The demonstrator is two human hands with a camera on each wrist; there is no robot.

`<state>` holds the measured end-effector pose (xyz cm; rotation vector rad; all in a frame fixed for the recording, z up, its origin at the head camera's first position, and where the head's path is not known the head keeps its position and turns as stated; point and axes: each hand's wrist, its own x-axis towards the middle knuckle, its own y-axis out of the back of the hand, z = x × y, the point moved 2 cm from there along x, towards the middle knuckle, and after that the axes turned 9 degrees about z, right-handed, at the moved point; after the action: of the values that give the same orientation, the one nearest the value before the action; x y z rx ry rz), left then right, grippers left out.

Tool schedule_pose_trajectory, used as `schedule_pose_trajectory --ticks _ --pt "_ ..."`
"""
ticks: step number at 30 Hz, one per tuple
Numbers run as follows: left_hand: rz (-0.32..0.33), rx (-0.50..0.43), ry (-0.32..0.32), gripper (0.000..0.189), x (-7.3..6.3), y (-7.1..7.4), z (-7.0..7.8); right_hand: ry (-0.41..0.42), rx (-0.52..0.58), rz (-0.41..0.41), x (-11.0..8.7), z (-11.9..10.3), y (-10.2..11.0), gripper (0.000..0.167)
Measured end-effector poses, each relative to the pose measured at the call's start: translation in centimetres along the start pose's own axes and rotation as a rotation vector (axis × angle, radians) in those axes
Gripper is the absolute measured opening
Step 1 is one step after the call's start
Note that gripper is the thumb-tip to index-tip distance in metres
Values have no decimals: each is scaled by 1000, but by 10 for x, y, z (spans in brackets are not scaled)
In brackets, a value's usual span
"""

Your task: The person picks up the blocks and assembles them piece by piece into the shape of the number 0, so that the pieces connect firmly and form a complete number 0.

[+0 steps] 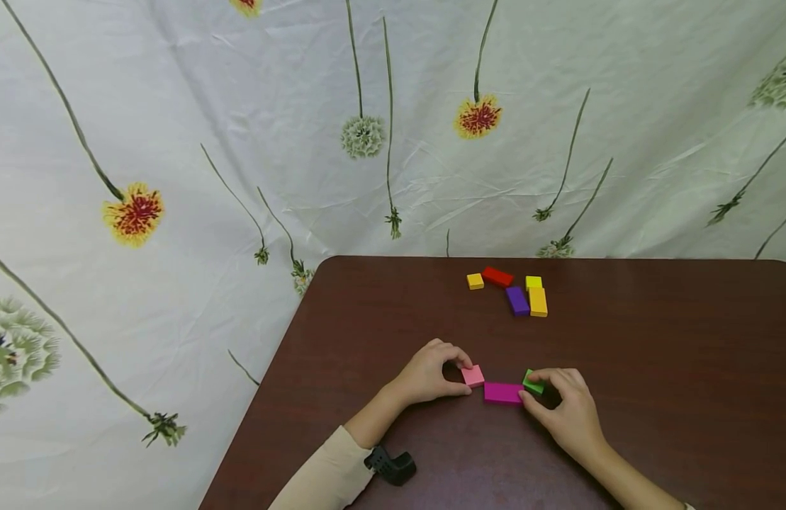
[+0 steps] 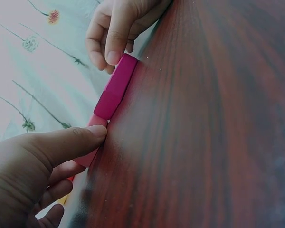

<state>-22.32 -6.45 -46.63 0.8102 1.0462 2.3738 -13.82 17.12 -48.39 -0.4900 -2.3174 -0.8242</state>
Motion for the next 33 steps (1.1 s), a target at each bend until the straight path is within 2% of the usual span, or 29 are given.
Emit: schedule_pose_trajectory --ticks 13,22,26,30,33 --pt "19 7 -14 32 -4 1 1 3 -6 -2 0 0 -1 28" --pt "13 -1 12 34 -5 -1 3 -6 -8 -7 0 0 0 28" --pt "73 17 22 30 -6 -3 10 -4 -9 -6 -1 0 0 28" --pt "146 124 -30 27 -7 -11 22 6 -4 -2 0 0 0 29" --pt "178 183 -61 26 -7 -17 29 11 -6 -2 1 0 0 29"
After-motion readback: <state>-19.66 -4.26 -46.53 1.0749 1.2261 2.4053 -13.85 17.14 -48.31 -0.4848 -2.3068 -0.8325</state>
